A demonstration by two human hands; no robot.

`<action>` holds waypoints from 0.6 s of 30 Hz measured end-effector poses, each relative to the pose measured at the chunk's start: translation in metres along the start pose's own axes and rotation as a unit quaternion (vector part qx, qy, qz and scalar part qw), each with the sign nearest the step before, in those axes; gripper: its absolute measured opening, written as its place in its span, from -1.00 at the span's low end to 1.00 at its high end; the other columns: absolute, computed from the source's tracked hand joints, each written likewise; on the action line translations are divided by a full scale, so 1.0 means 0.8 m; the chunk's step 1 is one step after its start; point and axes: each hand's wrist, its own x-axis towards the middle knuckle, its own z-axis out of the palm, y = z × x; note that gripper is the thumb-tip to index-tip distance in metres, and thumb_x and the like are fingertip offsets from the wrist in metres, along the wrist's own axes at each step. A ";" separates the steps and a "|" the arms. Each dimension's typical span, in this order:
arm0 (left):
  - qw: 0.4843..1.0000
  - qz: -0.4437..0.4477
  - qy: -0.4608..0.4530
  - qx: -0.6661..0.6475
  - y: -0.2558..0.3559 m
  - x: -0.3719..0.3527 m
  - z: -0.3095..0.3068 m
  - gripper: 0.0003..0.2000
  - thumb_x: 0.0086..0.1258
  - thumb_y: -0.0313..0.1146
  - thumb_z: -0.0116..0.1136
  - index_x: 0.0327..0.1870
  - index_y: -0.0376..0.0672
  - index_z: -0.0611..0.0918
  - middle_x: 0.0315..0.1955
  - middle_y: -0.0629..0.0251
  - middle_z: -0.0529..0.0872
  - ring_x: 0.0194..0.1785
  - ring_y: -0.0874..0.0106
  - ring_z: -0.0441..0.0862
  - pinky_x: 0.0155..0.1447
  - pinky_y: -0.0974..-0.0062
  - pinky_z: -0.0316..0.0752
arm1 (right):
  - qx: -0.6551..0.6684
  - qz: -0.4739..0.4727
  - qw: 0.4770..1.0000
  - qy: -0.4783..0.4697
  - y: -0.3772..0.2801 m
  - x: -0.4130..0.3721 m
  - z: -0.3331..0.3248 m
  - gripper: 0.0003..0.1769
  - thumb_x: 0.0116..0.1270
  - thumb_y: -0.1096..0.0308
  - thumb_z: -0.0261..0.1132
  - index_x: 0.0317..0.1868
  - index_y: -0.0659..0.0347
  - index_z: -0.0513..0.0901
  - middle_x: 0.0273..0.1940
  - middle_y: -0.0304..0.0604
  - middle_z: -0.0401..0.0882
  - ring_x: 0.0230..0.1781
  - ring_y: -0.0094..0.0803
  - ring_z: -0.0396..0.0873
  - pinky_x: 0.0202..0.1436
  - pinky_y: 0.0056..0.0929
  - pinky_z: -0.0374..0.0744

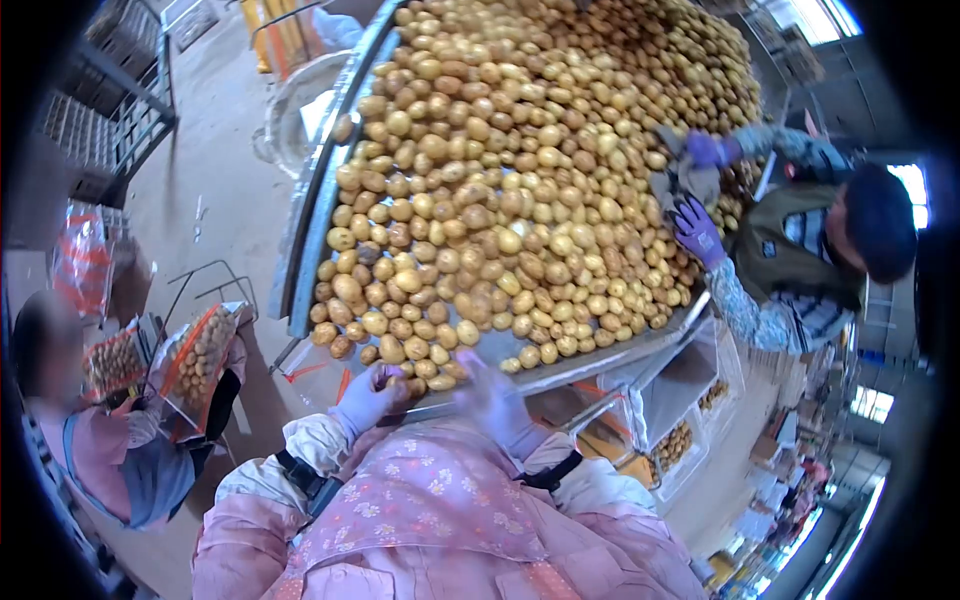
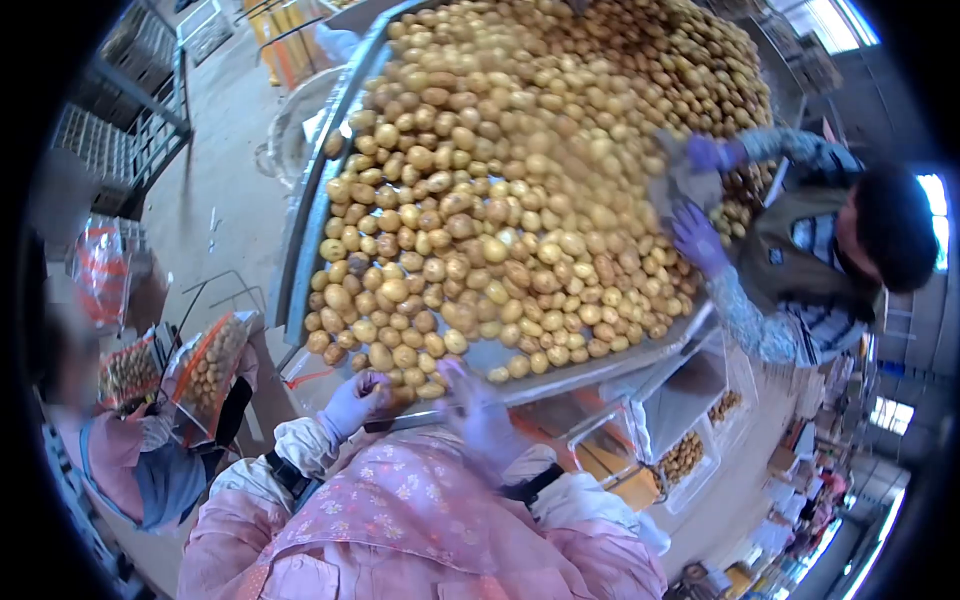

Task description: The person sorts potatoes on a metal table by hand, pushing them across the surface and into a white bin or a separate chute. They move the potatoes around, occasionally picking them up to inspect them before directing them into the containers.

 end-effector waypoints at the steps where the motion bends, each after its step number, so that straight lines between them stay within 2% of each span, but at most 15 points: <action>1: 0.992 -0.016 -0.034 -0.122 0.001 0.002 0.014 -0.59 0.59 -0.12 0.25 0.29 -0.18 0.61 -0.02 0.01 0.75 0.01 0.12 0.73 0.17 0.29 0.65 | -0.052 -0.049 0.997 0.005 -0.013 -0.005 0.000 -0.36 0.43 0.40 0.32 0.51 0.25 0.48 0.36 0.17 0.58 0.39 0.11 0.54 0.50 -0.07 0.51; 3: 0.995 -0.024 -0.096 -0.021 0.041 0.009 0.059 -0.61 0.66 -0.13 0.19 0.29 -0.20 0.61 -0.03 0.04 0.75 0.00 0.12 0.74 0.17 0.30 0.66 | -0.050 -0.032 0.998 -0.031 0.010 -0.008 0.014 -0.39 0.45 0.38 0.34 0.48 0.27 0.50 0.37 0.16 0.58 0.38 0.09 0.56 0.49 -0.11 0.53; 4: 0.987 0.029 -0.137 0.073 0.048 0.026 0.072 -0.60 0.66 -0.13 0.19 0.32 -0.21 0.60 -0.03 0.02 0.76 0.01 0.08 0.74 0.20 0.26 0.65 | -0.048 -0.027 0.997 -0.046 0.021 -0.009 0.018 -0.41 0.45 0.37 0.35 0.47 0.27 0.51 0.37 0.15 0.59 0.38 0.08 0.57 0.48 -0.12 0.54; 5: 0.968 0.090 -0.168 0.162 0.054 0.043 0.085 -0.58 0.67 -0.13 0.19 0.35 -0.22 0.59 -0.03 0.01 0.77 0.02 0.04 0.74 0.23 0.22 0.64 | -0.042 0.001 0.999 0.006 0.025 -0.019 0.002 -0.52 0.48 0.32 0.36 0.35 0.28 0.59 0.30 0.11 0.64 0.34 0.05 0.60 0.46 -0.11 0.55; 7: 0.931 0.183 -0.133 0.288 0.105 0.046 0.073 -0.58 0.64 -0.17 0.20 0.36 -0.22 0.59 -0.04 -0.01 0.78 0.02 0.02 0.76 0.23 0.18 0.64 | -0.199 -0.088 0.972 0.093 0.068 -0.067 -0.063 -0.61 0.46 0.31 0.39 0.21 0.29 0.66 0.17 0.09 0.70 0.24 0.08 0.63 0.39 -0.09 0.58; 8: 0.903 0.228 -0.114 0.347 0.128 0.053 0.067 -0.58 0.62 -0.20 0.21 0.37 -0.21 0.59 -0.04 -0.01 0.79 0.02 0.01 0.76 0.23 0.16 0.64 | -0.217 -0.007 0.966 0.142 0.039 -0.081 -0.123 -0.67 0.44 0.34 0.41 0.14 0.29 0.69 0.03 0.02 0.74 0.09 -0.04 0.69 0.26 -0.12 0.64; 9: 0.881 0.310 -0.009 0.357 0.130 0.075 0.045 -0.57 0.57 -0.16 0.21 0.35 -0.16 0.61 0.04 -0.03 0.76 0.09 -0.05 0.72 0.28 0.07 0.59 | -0.197 0.170 0.946 0.196 0.065 -0.126 -0.173 -0.68 0.43 0.40 0.38 0.14 0.29 0.70 0.00 -0.03 0.75 0.02 -0.17 0.70 0.16 -0.21 0.67; 10: 0.843 0.386 0.098 0.361 0.120 0.094 0.014 -0.56 0.53 -0.13 0.21 0.33 -0.11 0.63 0.12 -0.04 0.74 0.16 -0.10 0.67 0.33 -0.01 0.55 | -0.164 0.340 0.894 0.240 0.091 -0.172 -0.223 -0.69 0.42 0.47 0.35 0.14 0.29 0.70 -0.04 -0.07 0.76 -0.05 -0.31 0.71 0.06 -0.29 0.69; 12: 0.740 0.299 0.297 0.524 0.096 0.104 -0.026 -0.40 0.39 -0.13 0.34 0.46 -0.06 0.56 0.46 -0.16 0.48 0.51 -0.20 0.40 0.57 -0.16 0.27 | -0.207 0.382 0.806 0.401 0.190 -0.311 -0.323 -0.22 0.51 0.08 0.33 0.62 0.19 0.32 0.47 0.06 0.48 0.42 -0.02 0.48 0.39 -0.08 0.51; 13: 0.754 0.244 0.273 0.545 0.065 0.107 -0.019 -0.33 0.36 -0.07 0.36 0.53 0.07 0.52 0.60 -0.23 0.26 0.66 -0.29 0.10 0.68 -0.28 -0.02 | -0.092 0.335 0.820 0.455 0.180 -0.289 -0.323 -0.25 0.52 0.12 0.32 0.62 0.18 0.32 0.44 0.06 0.48 0.39 -0.05 0.50 0.37 -0.12 0.54; 15: 0.773 0.257 0.177 0.552 0.051 0.072 0.027 -0.36 0.39 0.01 0.32 0.53 0.29 0.53 0.61 -0.26 0.26 0.69 -0.28 0.07 0.70 -0.38 -0.20 | 0.145 0.223 0.799 0.539 0.141 -0.223 -0.311 -0.30 0.55 0.19 0.29 0.61 0.16 0.32 0.40 0.06 0.50 0.34 -0.11 0.54 0.34 -0.18 0.59; 16: 0.783 0.246 0.134 0.556 0.050 0.052 0.048 -0.38 0.39 0.01 0.32 0.53 0.36 0.54 0.61 -0.26 0.26 0.69 -0.27 0.09 0.69 -0.42 -0.26 | 0.263 0.168 0.763 0.565 0.113 -0.181 -0.290 -0.32 0.56 0.23 0.27 0.60 0.15 0.33 0.37 0.06 0.51 0.31 -0.15 0.55 0.32 -0.21 0.61; 18: 0.753 0.308 0.111 0.571 0.016 0.051 0.064 -0.40 0.38 0.02 0.31 0.49 0.34 0.58 0.61 -0.20 0.29 0.69 -0.20 0.14 0.67 -0.48 -0.29 | 0.189 0.152 0.841 0.483 0.102 -0.099 -0.223 -0.32 0.57 0.33 0.28 0.62 0.13 0.29 0.43 0.04 0.46 0.38 -0.18 0.51 0.39 -0.24 0.59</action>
